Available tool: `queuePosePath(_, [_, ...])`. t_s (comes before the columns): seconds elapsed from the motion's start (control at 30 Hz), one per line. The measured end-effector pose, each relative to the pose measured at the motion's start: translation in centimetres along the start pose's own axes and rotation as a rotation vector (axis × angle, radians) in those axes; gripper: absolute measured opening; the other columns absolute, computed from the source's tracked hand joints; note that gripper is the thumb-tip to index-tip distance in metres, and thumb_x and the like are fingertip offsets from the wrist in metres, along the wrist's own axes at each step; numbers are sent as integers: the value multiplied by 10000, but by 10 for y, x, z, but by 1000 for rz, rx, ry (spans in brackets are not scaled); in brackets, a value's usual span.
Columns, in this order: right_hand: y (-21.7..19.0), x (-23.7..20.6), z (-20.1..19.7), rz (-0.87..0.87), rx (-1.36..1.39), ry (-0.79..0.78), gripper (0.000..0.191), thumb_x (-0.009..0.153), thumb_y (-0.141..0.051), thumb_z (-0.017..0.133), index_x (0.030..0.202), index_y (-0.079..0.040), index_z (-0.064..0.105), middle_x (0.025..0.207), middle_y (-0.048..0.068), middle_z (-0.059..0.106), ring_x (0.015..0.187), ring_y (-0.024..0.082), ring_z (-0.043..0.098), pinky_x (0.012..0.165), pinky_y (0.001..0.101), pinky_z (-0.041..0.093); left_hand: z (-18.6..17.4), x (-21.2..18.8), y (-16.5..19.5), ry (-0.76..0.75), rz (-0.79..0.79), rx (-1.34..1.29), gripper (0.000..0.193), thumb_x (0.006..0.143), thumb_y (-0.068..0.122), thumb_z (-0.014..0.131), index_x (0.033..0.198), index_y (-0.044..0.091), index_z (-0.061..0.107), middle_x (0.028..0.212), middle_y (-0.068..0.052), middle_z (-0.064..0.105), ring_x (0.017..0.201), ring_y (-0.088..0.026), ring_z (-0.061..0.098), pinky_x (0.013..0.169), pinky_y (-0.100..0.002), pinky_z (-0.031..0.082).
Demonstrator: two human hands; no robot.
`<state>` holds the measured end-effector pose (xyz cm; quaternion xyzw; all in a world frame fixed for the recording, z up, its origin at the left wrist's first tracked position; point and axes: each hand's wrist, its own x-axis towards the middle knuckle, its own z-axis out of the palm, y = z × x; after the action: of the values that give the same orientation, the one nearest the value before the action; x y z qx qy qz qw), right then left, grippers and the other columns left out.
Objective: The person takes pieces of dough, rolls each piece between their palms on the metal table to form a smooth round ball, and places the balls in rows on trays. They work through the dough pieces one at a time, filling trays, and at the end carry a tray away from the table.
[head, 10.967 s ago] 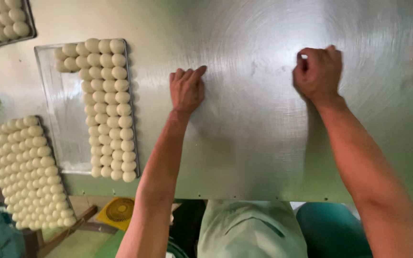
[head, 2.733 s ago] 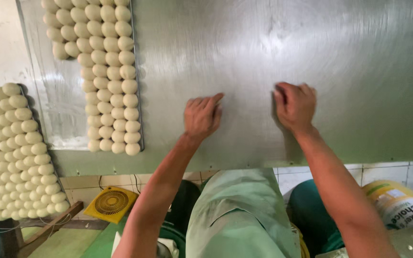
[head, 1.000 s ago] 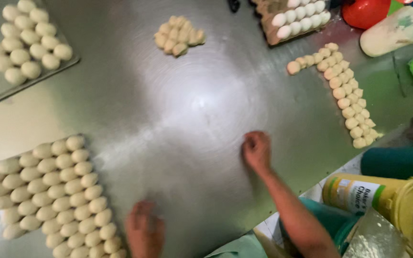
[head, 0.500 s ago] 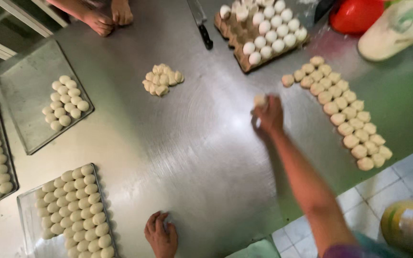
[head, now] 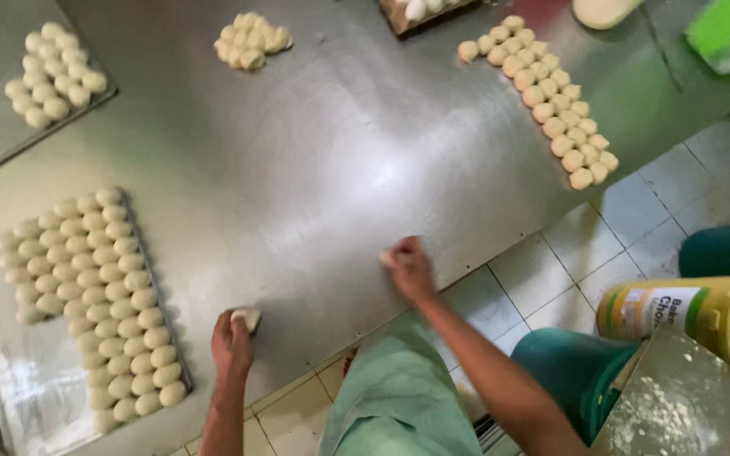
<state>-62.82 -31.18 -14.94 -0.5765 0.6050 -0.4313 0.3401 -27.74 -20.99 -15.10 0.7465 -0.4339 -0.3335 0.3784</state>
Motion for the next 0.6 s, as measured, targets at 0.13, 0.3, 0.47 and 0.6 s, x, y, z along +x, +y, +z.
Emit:
queuePosePath(0.13, [-4,-14,-33,-287,-250,12,302,840,-77,602,1139,-41,583,963,71,620,909,331,572,855,468,464,10,-44,12,102,441,450,262,663,133,675,920,115,725,976,-132,698,1026,-379,613,937,-525,457])
queuePosePath(0.3, [-18,33,46,-690,-486,-197,71,999,-131,620,1054,-87,632,938,130,629,881,355,572,809,497,432,77,25,61,-74,613,516,304,919,180,654,1220,141,675,1108,-80,647,1096,-301,588,994,-481,430])
queuePosePath(0.47, [20,139,18,-834,-659,-202,105,1012,-94,753,1050,-97,654,821,88,582,784,288,575,786,438,433,34,120,46,77,621,632,216,985,203,654,1196,166,681,949,-72,650,899,-308,582,798,-484,455])
queuePosePath(0.6, [10,102,-48,-627,-973,-285,89,1045,-186,713,1053,-106,673,851,69,652,799,285,583,829,442,452,-9,71,17,170,522,684,321,1020,197,638,1339,183,671,826,-79,628,773,-304,578,732,-465,472])
